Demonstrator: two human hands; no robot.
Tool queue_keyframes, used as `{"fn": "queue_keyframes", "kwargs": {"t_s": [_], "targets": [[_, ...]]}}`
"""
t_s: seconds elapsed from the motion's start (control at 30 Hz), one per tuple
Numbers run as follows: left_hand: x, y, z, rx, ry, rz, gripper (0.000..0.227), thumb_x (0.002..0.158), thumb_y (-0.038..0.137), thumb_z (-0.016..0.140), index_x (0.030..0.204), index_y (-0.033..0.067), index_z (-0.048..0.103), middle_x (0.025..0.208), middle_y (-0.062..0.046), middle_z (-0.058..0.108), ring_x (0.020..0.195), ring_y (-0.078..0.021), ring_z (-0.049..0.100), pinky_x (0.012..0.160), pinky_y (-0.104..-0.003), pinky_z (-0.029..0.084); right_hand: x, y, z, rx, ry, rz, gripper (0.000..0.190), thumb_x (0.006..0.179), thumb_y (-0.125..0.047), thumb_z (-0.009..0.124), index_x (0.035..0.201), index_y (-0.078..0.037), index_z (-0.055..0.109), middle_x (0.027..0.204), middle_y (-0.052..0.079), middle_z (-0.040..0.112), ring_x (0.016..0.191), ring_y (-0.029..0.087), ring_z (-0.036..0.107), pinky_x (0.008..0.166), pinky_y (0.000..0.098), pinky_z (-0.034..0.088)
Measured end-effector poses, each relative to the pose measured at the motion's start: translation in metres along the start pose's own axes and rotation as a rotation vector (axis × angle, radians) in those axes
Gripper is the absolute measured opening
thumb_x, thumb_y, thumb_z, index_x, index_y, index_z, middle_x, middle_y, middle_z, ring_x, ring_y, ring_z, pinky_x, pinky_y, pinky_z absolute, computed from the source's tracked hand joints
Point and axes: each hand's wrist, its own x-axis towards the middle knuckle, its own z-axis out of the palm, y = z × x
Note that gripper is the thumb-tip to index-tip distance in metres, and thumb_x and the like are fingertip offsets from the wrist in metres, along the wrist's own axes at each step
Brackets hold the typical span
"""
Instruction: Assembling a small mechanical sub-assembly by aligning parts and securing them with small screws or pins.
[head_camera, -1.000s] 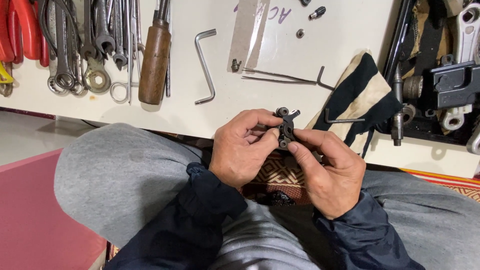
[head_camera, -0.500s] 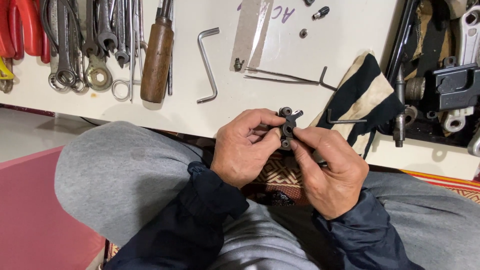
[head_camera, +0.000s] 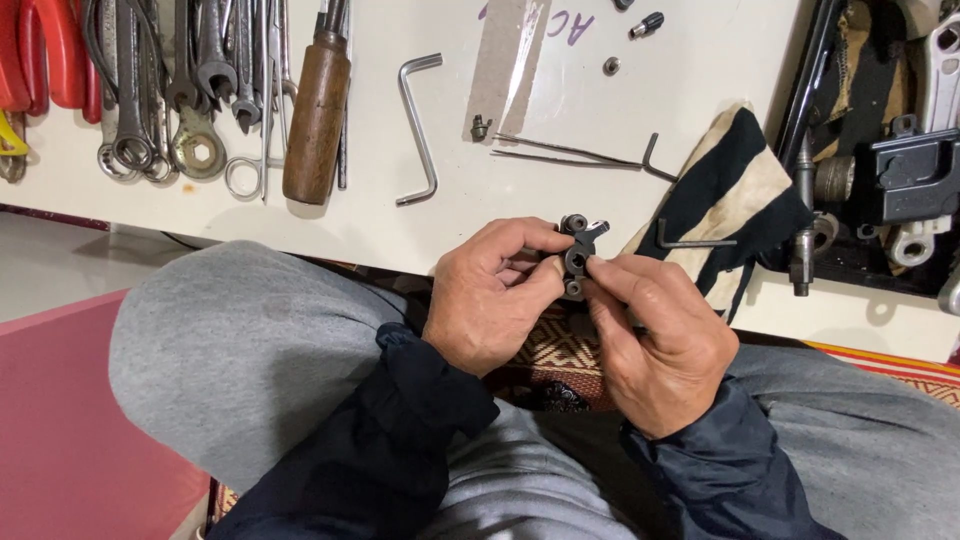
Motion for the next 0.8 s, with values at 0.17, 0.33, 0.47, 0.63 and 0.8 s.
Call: {"fn": "queue_keyframes", "kwargs": {"t_s": [0.17, 0.33, 0.47, 0.63, 0.8], "targets": [[0.0000, -0.0007, 0.0000, 0.002, -0.013, 0.000, 0.012, 0.086, 0.003, 0.073, 0.098, 0.0034, 0.075, 0.103, -0.018, 0.074, 0.083, -0.0243, 0.077, 0.063, -0.031, 0.067, -0.0050, 0.0059, 0.0024, -0.003, 0.012, -0.016, 0.015, 0.087, 0.007, 0.079, 0.101, 0.001, 0.079, 0.090, 0.018, 0.073, 0.082, 0.033, 0.074, 0.068, 0.0407, 0.057], [-0.0002, 0.0018, 0.0001, 0.010, -0.014, 0.004, 0.012, 0.086, 0.001, 0.071, 0.097, 0.0037, 0.075, 0.103, -0.018, 0.074, 0.082, -0.0237, 0.077, 0.062, -0.030, 0.067, -0.0059, 0.0068, 0.0017, 0.020, 0.018, -0.017, 0.017, 0.088, 0.008, 0.078, 0.105, 0.002, 0.079, 0.091, 0.019, 0.073, 0.083, 0.034, 0.074, 0.066, 0.0415, 0.058], [-0.0003, 0.0022, -0.0011, 0.021, -0.005, -0.005, 0.012, 0.085, 0.004, 0.073, 0.097, 0.0038, 0.075, 0.103, -0.017, 0.074, 0.083, -0.0233, 0.077, 0.063, -0.030, 0.067, -0.0051, 0.0064, 0.0029, 0.048, 0.014, -0.018, 0.017, 0.089, 0.008, 0.077, 0.104, 0.003, 0.079, 0.091, 0.019, 0.073, 0.083, 0.033, 0.074, 0.066, 0.0412, 0.058], [-0.0001, 0.0031, -0.0008, 0.022, -0.005, 0.000, 0.012, 0.085, 0.004, 0.073, 0.097, 0.0031, 0.075, 0.102, -0.018, 0.074, 0.082, -0.0236, 0.077, 0.063, -0.031, 0.067, -0.0038, 0.0052, 0.0044, 0.048, 0.021, -0.012, 0.019, 0.090, 0.008, 0.077, 0.108, 0.003, 0.078, 0.093, 0.020, 0.073, 0.087, 0.035, 0.074, 0.066, 0.0417, 0.059], [-0.0014, 0.0029, -0.0002, 0.025, -0.002, -0.003, 0.013, 0.084, 0.002, 0.072, 0.097, 0.0037, 0.075, 0.103, -0.018, 0.074, 0.081, -0.0229, 0.077, 0.062, -0.030, 0.067, -0.0045, 0.0044, 0.0052, -0.020, 0.025, -0.027, 0.017, 0.089, 0.007, 0.079, 0.105, 0.002, 0.079, 0.094, 0.019, 0.074, 0.085, 0.034, 0.075, 0.063, 0.0412, 0.059]]}}
